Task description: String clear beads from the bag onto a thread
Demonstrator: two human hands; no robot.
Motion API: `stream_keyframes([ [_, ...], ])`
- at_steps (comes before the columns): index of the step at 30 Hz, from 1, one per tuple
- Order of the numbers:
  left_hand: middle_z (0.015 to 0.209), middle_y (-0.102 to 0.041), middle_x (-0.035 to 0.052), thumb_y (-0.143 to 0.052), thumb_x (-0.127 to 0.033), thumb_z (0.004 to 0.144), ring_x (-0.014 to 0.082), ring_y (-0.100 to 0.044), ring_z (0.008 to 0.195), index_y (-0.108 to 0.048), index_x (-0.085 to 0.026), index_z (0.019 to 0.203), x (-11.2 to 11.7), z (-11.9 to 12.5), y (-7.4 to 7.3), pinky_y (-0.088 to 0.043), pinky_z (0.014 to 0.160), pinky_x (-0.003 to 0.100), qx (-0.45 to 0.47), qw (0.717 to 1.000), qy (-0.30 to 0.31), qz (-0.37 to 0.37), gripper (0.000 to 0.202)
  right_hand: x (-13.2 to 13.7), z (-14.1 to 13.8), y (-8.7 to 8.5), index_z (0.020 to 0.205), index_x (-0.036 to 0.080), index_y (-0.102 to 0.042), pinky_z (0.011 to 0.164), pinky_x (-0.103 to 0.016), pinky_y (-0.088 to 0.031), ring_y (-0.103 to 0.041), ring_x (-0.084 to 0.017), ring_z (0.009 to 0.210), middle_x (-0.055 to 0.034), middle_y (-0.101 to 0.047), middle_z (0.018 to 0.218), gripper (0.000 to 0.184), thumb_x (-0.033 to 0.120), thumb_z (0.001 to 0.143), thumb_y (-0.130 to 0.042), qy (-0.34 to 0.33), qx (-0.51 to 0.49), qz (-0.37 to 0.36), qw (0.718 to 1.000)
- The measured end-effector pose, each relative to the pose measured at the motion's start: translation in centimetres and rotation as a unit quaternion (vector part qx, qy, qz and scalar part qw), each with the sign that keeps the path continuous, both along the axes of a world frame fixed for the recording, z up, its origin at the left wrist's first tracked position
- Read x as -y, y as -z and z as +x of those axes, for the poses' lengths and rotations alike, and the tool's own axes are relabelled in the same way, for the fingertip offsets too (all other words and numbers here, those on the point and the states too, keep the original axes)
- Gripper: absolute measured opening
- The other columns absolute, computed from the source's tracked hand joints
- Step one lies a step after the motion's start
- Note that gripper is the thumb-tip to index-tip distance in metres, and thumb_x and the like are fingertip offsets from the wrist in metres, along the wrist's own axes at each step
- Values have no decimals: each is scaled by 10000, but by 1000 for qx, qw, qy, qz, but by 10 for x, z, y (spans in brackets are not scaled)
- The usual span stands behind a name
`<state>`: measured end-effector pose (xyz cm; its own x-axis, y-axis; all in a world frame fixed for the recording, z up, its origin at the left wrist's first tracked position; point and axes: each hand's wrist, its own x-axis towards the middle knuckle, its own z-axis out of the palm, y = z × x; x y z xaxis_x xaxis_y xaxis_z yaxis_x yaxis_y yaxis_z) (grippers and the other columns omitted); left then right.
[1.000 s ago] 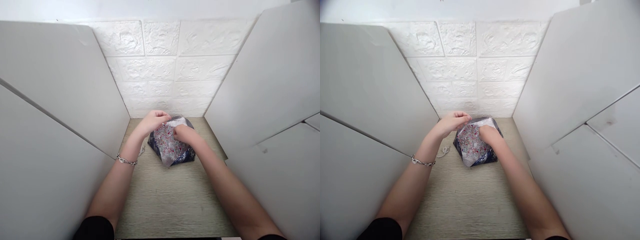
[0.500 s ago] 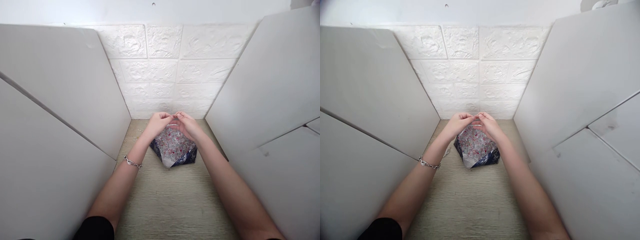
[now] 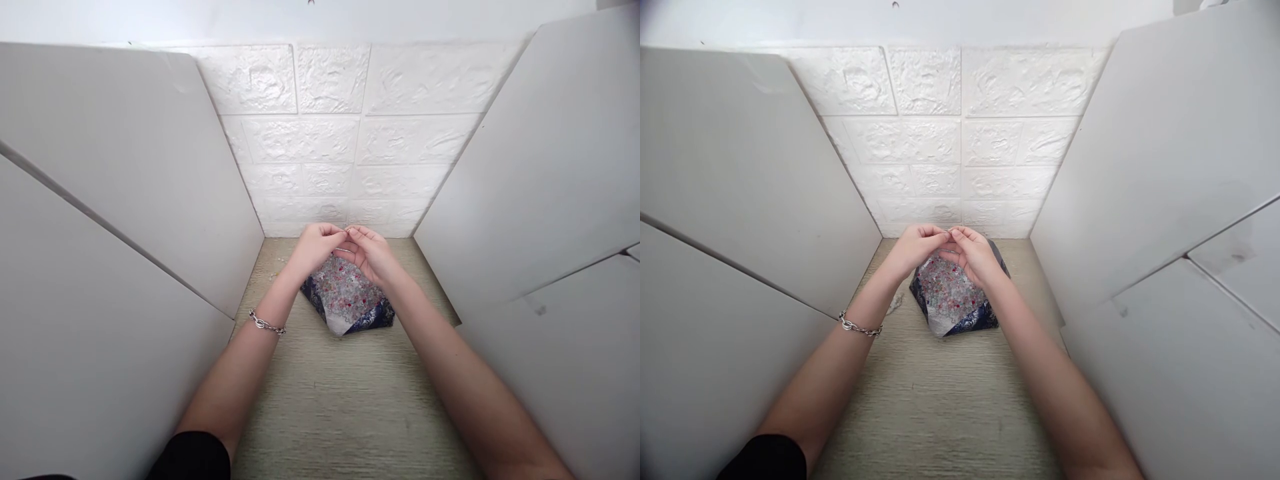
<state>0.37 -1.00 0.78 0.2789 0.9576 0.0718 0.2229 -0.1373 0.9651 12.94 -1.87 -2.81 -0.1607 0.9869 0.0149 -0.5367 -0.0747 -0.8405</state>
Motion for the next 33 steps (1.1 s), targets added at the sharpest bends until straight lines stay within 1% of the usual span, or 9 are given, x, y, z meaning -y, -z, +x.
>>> stream_keyframes([
  [4, 530, -524, -25, -574, -329, 651, 46, -381, 472, -606, -144, 615, 2, -1, -2, -326, 493, 198, -12, 1000, -7, -4, 191, 1, -2, 1, 771, 180, -515, 689, -242, -512, -616, -93, 683, 14, -628, 738, 91, 240, 754, -581, 7, 5, 2, 1000],
  [9, 572, -535, -12, -568, -332, 652, 47, -380, 488, -603, -141, 655, 0, -2, 0, -307, 471, 192, -4, 1000, -2, -5, 194, 2, -2, 0, 770, 175, -522, 707, -251, -512, -624, -99, 698, 3, -644, 747, 51, 214, 774, -555, 4, -20, 2, 1000],
  [13, 583, -526, -15, -556, -334, 655, 43, -379, 495, -592, -130, 656, -1, -3, 2, -307, 476, 186, -13, 1000, -2, 1, 207, 2, -3, 0, 750, 170, -528, 701, -238, -514, -626, -100, 706, 0, -648, 736, 69, 214, 756, -580, 5, -29, 0, 1000],
  [16, 573, -521, -21, -549, -327, 655, 38, -374, 489, -592, -124, 650, 0, -3, 1, -316, 488, 185, -18, 1000, -4, 5, 208, 2, -4, 0, 735, 167, -535, 682, -229, -515, -626, -99, 694, 3, -647, 724, 84, 216, 737, -602, 11, -28, -1, 1000],
  [21, 494, -469, -41, -551, -307, 656, 29, -347, 439, -579, -121, 621, 2, -2, -2, -293, 456, 179, -33, 999, -18, -3, 192, 1, -5, 2, 739, 178, -536, 674, -225, -511, -618, -88, 676, 19, -638, 719, 113, 241, 711, -625, 15, -13, 11, 1000],
  [24, 473, -471, -39, -562, -330, 665, 30, -377, 412, -581, -120, 622, 1, -3, -3, -273, 420, 177, -30, 999, -10, -19, 215, 0, -5, 5, 754, 180, -529, 694, -238, -507, -608, -85, 668, 21, -626, 713, 163, 287, 698, -638, 10, 11, 37, 999],
  [29, 649, -630, 24, -568, -339, 700, 11, -413, 372, -619, -112, 714, -1, -5, -2, -243, 369, 172, 1, 997, 21, -69, 233, -1, -2, 8, 789, 185, -535, 701, -247, -493, -571, -72, 660, 37, -588, 707, 186, 337, 713, -609, 35, 90, 92, 991],
  [31, 663, -646, 35, -577, -338, 704, 5, -403, 355, -628, -109, 728, -2, -6, 0, -215, 351, 169, 25, 996, 21, -82, 236, 0, 0, 6, 802, 186, -542, 700, -256, -487, -570, -84, 688, 26, -596, 743, 177, 343, 730, -581, 54, 143, 114, 982],
  [33, 664, -651, 36, -587, -333, 704, -1, -390, 344, -634, -108, 730, -2, -7, 1, -186, 337, 163, 55, 993, 28, -101, 232, 1, 3, 2, 804, 181, -556, 691, -256, -475, -572, -98, 711, 10, -610, 766, 164, 335, 746, -556, 83, 214, 135, 964],
])
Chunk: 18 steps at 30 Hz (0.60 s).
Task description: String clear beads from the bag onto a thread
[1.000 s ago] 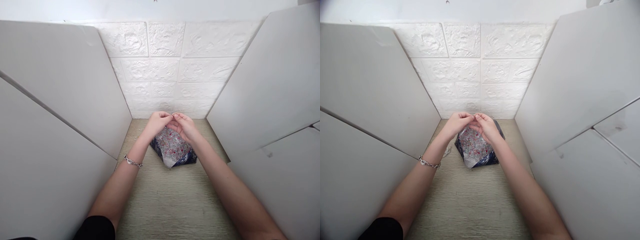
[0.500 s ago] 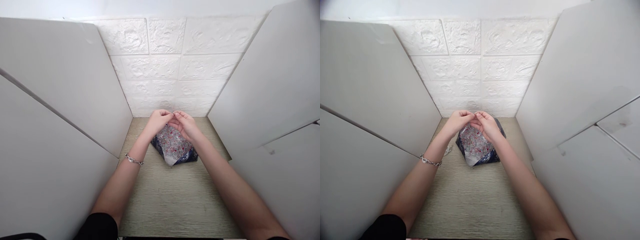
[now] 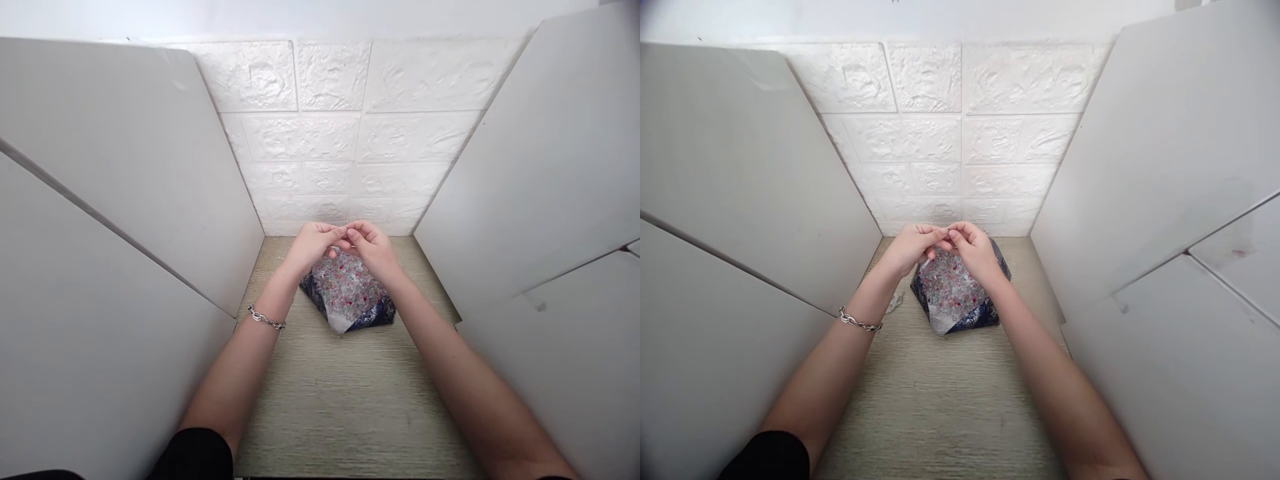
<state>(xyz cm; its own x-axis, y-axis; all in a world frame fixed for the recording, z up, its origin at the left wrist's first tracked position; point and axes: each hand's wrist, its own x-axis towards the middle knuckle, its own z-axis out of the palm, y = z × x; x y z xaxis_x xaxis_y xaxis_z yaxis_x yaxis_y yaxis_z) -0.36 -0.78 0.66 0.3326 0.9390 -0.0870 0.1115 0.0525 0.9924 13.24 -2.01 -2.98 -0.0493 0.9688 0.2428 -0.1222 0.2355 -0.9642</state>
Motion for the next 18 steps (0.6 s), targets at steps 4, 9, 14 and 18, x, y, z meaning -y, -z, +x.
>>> stream_keyframes([
  [4, 657, -648, 30, -605, -306, 707, -9, -372, 338, -640, -108, 746, -1, -1, 0, -145, 320, 150, 45, 998, 23, -44, 206, 3, 6, -9, 808, 173, -600, 706, -263, -443, -575, -124, 747, -14, -638, 788, 174, 315, 783, -504, 49, 159, 77, 983],
  [9, 640, -628, 25, -600, -272, 725, -30, -321, 336, -630, -104, 780, 2, 2, -3, -93, 320, 137, 103, 989, 45, -101, 179, 7, 11, -18, 782, 177, -582, 685, -282, -409, -552, -150, 730, -26, -622, 758, 191, 295, 823, -437, 121, 300, 167, 931],
  [14, 623, -614, 14, -556, -411, 741, -39, -254, 319, -610, -143, 843, 8, 5, -6, -74, 314, 131, 151, 980, 70, -108, 292, 11, 13, -28, 759, 183, -507, 673, -273, -378, -491, -145, 738, -27, -540, 746, 192, 278, 858, -374, 109, 354, 257, 893],
  [18, 622, -604, 0, -560, -371, 745, -41, -251, 310, -588, -145, 815, 8, 4, -7, -92, 306, 129, 156, 977, 101, -107, 239, 14, 16, -37, 754, 189, -463, 664, -275, -377, -482, -139, 717, -22, -526, 750, 208, 313, 873, -345, 99, 333, 214, 913],
])
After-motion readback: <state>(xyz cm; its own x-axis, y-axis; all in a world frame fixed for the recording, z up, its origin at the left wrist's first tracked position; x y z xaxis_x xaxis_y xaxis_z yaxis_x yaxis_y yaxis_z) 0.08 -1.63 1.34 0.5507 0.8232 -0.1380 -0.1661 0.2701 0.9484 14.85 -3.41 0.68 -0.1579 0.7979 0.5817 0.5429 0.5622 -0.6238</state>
